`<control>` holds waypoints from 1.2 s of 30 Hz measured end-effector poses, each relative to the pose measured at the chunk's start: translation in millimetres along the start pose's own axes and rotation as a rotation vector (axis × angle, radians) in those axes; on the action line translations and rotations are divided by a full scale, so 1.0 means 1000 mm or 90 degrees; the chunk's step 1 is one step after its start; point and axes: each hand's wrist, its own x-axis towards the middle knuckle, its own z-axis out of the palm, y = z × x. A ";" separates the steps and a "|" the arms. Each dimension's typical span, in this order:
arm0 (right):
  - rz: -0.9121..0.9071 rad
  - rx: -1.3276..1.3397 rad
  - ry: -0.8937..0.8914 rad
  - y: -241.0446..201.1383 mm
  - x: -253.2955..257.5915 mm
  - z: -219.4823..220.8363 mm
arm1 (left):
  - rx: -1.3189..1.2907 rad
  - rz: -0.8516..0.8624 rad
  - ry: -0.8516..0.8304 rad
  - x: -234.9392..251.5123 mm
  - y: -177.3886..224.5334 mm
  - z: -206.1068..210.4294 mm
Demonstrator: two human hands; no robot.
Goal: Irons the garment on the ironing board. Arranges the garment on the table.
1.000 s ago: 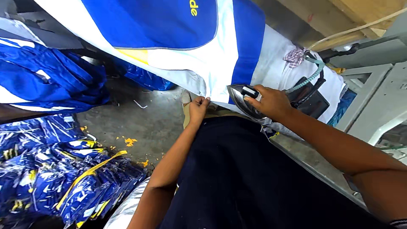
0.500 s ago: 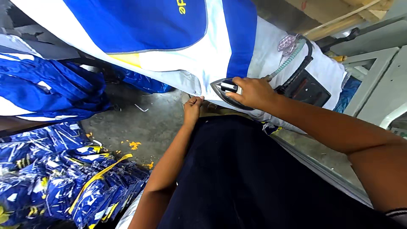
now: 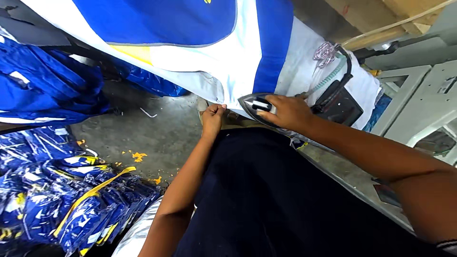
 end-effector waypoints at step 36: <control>-0.130 -0.014 -0.006 0.010 0.003 0.002 | -0.017 -0.002 -0.063 0.011 -0.010 -0.009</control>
